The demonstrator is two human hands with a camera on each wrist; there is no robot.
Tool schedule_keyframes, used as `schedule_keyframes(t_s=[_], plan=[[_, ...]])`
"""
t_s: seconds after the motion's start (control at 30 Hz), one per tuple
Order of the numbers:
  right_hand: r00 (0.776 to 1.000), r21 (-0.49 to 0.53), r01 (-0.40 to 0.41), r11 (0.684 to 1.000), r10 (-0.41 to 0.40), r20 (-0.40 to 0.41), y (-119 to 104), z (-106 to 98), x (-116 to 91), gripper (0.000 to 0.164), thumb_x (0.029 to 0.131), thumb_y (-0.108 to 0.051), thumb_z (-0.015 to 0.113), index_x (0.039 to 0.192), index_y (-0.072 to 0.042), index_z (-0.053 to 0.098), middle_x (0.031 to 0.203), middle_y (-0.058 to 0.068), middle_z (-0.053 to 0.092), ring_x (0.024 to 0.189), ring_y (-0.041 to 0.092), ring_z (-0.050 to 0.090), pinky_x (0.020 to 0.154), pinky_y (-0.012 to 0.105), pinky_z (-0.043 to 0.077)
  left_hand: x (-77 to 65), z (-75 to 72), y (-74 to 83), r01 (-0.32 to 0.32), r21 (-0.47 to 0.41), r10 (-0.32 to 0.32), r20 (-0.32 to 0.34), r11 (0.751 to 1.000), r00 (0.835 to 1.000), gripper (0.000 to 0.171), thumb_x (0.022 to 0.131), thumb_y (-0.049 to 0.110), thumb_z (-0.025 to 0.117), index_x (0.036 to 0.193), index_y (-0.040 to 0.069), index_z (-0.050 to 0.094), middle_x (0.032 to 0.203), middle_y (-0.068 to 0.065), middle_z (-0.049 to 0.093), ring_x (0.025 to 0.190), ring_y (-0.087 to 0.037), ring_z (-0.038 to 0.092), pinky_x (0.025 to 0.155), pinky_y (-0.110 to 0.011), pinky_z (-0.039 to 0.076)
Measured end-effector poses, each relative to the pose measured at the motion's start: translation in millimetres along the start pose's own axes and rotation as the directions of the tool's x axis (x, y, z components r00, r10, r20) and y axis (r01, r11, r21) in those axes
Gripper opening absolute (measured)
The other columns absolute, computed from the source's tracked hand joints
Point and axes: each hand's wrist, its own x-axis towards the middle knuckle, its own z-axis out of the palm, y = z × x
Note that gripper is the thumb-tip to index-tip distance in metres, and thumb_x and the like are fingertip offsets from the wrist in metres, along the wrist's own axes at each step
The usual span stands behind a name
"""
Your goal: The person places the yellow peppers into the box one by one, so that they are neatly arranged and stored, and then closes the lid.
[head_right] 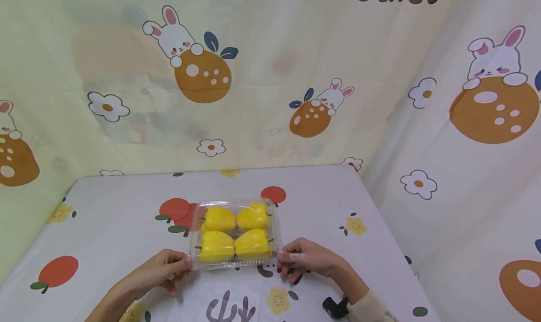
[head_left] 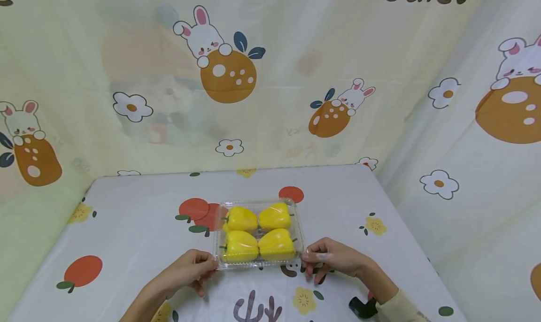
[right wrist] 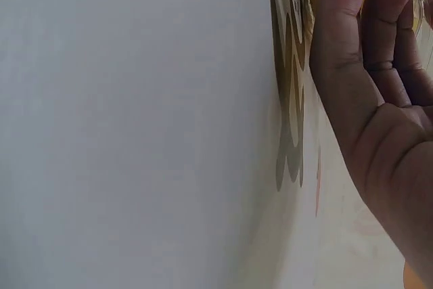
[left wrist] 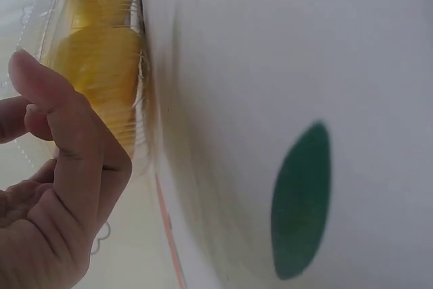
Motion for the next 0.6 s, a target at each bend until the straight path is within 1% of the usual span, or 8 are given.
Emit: schedule_keyframes(t_s=[0.13,0.3,0.43,0.6], plan=[[1.000,0.019,-0.003,1.000,0.003,-0.006,0.3,0.6,0.6,0.054,0.111,-0.023,0.055,0.116,0.030,0.052,0.091,0.000,0.075,0.086,0.011,0.070,0.075,0.025,0.066,-2.0,-0.2,0.5,-0.008,-0.041,0.009,0.019,0.999,1.000,0.031,0.107,0.025,0.058,0.100,-0.004,0.067,0.077,0.000,0.057,0.065,-0.011,0.053,0.055,-0.021,0.057],[1.000,0.029,-0.016,0.999,0.017,-0.026,-0.4,1.6,0.7,0.054,0.110,-0.024,0.058,0.116,0.029,0.052,0.089,-0.001,0.075,0.084,0.011,0.070,0.076,0.026,0.066,-4.5,-0.3,1.6,-0.008,-0.095,0.012,0.048,0.995,0.999,0.029,0.107,0.023,0.058,0.100,-0.004,0.067,0.081,0.000,0.060,0.066,-0.010,0.052,0.053,-0.020,0.057],[0.999,0.025,-0.022,0.999,0.023,-0.044,-0.3,2.0,0.9,0.053,0.110,-0.024,0.058,0.116,0.029,0.053,0.089,-0.001,0.075,0.084,0.011,0.070,0.076,0.026,0.066,-5.3,-0.6,2.0,-0.015,-0.100,0.021,0.056,0.995,0.998,0.028,0.108,0.022,0.057,0.098,-0.003,0.066,0.080,0.000,0.059,0.067,-0.010,0.051,0.052,-0.020,0.056],[0.998,0.016,-0.027,1.000,0.028,-0.059,0.2,2.4,0.8,0.053,0.110,-0.024,0.057,0.116,0.028,0.053,0.090,-0.001,0.076,0.085,0.012,0.070,0.078,0.026,0.065,-3.8,0.2,1.1,-0.006,-0.091,0.011,0.047,0.996,0.999,0.028,0.107,0.023,0.057,0.098,-0.002,0.066,0.079,0.001,0.058,0.067,-0.010,0.051,0.051,-0.018,0.054]])
